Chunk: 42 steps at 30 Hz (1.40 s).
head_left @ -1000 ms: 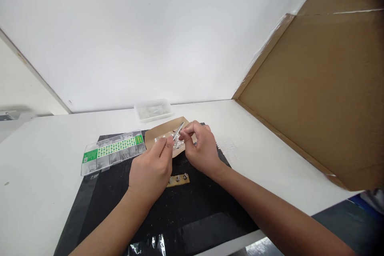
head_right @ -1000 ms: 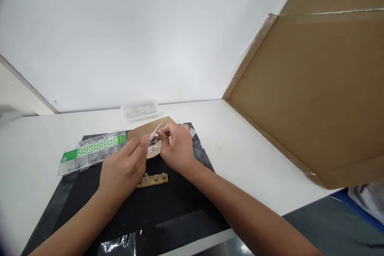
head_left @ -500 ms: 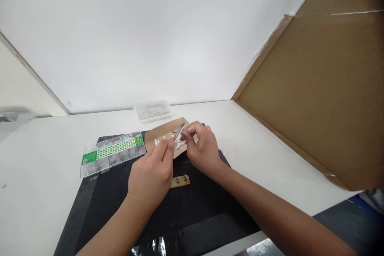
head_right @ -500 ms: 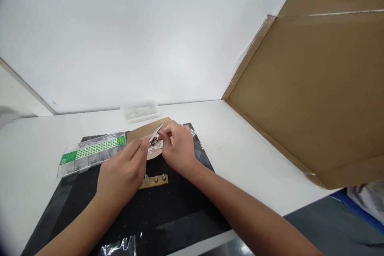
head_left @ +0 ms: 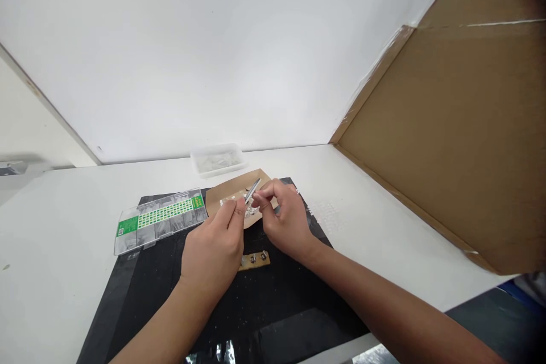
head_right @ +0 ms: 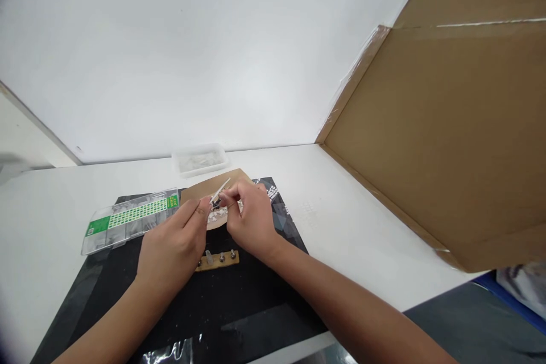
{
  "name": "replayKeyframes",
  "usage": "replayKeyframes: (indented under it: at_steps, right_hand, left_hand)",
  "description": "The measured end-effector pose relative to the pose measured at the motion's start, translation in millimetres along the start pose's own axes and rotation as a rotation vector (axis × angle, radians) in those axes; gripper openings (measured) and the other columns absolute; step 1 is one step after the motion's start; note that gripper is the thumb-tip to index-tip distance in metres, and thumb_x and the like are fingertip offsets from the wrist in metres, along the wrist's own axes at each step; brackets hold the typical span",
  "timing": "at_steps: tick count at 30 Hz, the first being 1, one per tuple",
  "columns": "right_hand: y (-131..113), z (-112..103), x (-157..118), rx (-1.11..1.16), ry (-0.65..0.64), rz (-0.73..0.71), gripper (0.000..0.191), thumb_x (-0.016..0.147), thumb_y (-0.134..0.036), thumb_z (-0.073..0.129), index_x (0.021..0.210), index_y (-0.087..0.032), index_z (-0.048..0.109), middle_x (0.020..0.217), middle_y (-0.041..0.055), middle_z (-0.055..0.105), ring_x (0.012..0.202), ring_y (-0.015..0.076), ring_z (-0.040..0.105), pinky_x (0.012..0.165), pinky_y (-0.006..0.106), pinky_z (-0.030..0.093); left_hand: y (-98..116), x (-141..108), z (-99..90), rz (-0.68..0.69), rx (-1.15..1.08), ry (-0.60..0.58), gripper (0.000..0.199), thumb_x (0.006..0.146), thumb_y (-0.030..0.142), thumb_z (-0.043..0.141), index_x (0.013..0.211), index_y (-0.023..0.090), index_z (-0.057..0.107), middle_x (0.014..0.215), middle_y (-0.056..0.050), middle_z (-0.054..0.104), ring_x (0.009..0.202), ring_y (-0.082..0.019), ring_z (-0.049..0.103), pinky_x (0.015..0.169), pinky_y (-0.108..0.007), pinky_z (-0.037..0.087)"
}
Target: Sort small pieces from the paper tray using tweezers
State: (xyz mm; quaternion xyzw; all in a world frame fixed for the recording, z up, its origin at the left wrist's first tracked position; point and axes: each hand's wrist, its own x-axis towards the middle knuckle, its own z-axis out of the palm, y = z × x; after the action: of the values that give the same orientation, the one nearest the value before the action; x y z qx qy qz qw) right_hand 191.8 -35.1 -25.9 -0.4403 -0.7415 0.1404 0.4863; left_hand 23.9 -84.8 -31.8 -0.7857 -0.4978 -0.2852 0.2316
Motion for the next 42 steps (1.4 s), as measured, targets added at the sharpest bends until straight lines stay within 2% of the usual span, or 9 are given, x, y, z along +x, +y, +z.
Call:
replayKeyframes:
  at_steps: [5,9,13,16,26,32,38,42]
  right_hand:
    - [1,1,1,0.012,0.015,0.038,0.018,0.1,-0.024,0.059,0.082,-0.024,0.056,0.078,-0.0032,0.075,0.071,0.0174,0.069,0.088,0.04,0.038]
    - [-1,-1,1,0.026,-0.009,0.033,0.018,0.1,-0.026,0.058,0.083,-0.025,0.056,0.079,-0.0019,0.075,0.071,0.0186,0.069,0.086,0.04,0.039]
    - [-2,-3,2,0.017,0.04,0.048,0.02,0.1,-0.026,0.058,0.08,-0.025,0.056,0.078,-0.0016,0.075,0.07,0.0182,0.068,0.088,0.041,0.04]
    - [-3,-3,1,0.039,0.005,0.037,0.019,0.099,-0.024,0.059,0.081,-0.024,0.057,0.078,-0.002,0.074,0.071,0.0177,0.068,0.086,0.04,0.041]
    - [-4,-1,-1,0.019,0.016,0.033,0.018,0.1,-0.024,0.059,0.082,-0.025,0.057,0.078,-0.0024,0.075,0.071,0.0177,0.069,0.086,0.041,0.041]
    - [-6,0,-3,0.078,-0.032,0.017,0.017,0.099,-0.021,0.059,0.083,-0.024,0.057,0.079,-0.0022,0.074,0.073,0.0169,0.07,0.08,0.038,0.044]
    - [-5,-3,-6,0.034,-0.05,-0.091,0.015,0.1,-0.026,0.062,0.086,-0.024,0.059,0.082,-0.0024,0.076,0.075,0.0173,0.07,0.082,0.039,0.04]
    - [0,-1,-8,0.017,-0.064,-0.101,0.009,0.099,-0.027,0.066,0.091,-0.025,0.064,0.085,-0.0031,0.078,0.077,0.017,0.071,0.08,0.038,0.04]
  left_hand:
    - [0,1,-0.7,0.016,0.022,-0.004,0.03,0.101,0.011,0.051,0.126,0.015,0.065,0.1,-0.009,0.073,0.08,-0.019,0.07,0.057,-0.028,0.04]
    - [2,1,-5.8,0.044,0.062,0.003,0.035,0.098,0.007,0.051,0.131,0.011,0.062,0.103,-0.009,0.074,0.079,-0.019,0.069,0.057,-0.03,0.043]
    - [3,-1,-8.4,0.067,0.078,0.015,0.037,0.096,0.006,0.052,0.132,0.01,0.062,0.103,-0.009,0.074,0.078,-0.02,0.069,0.057,-0.03,0.045]
    - [4,0,-8.0,0.067,0.08,0.008,0.039,0.096,0.005,0.051,0.134,0.009,0.06,0.104,-0.009,0.074,0.079,-0.019,0.069,0.058,-0.03,0.046]
    - [3,0,-7.7,0.038,0.069,-0.01,0.038,0.097,0.006,0.048,0.133,0.011,0.061,0.101,-0.009,0.074,0.078,-0.019,0.07,0.057,-0.03,0.045]
    - [3,-1,-6.2,0.007,0.038,-0.009,0.04,0.097,0.006,0.049,0.135,0.015,0.061,0.101,-0.009,0.075,0.079,-0.019,0.07,0.057,-0.029,0.043]
    - [-15,-3,8.1,-0.083,0.105,-0.083,0.039,0.099,0.012,0.052,0.135,0.018,0.065,0.099,-0.009,0.076,0.072,-0.02,0.069,0.052,-0.029,0.036]
    - [-32,-2,17.3,-0.105,0.129,-0.103,0.043,0.102,0.017,0.052,0.144,0.02,0.059,0.107,-0.01,0.077,0.083,-0.022,0.071,0.056,-0.029,0.039]
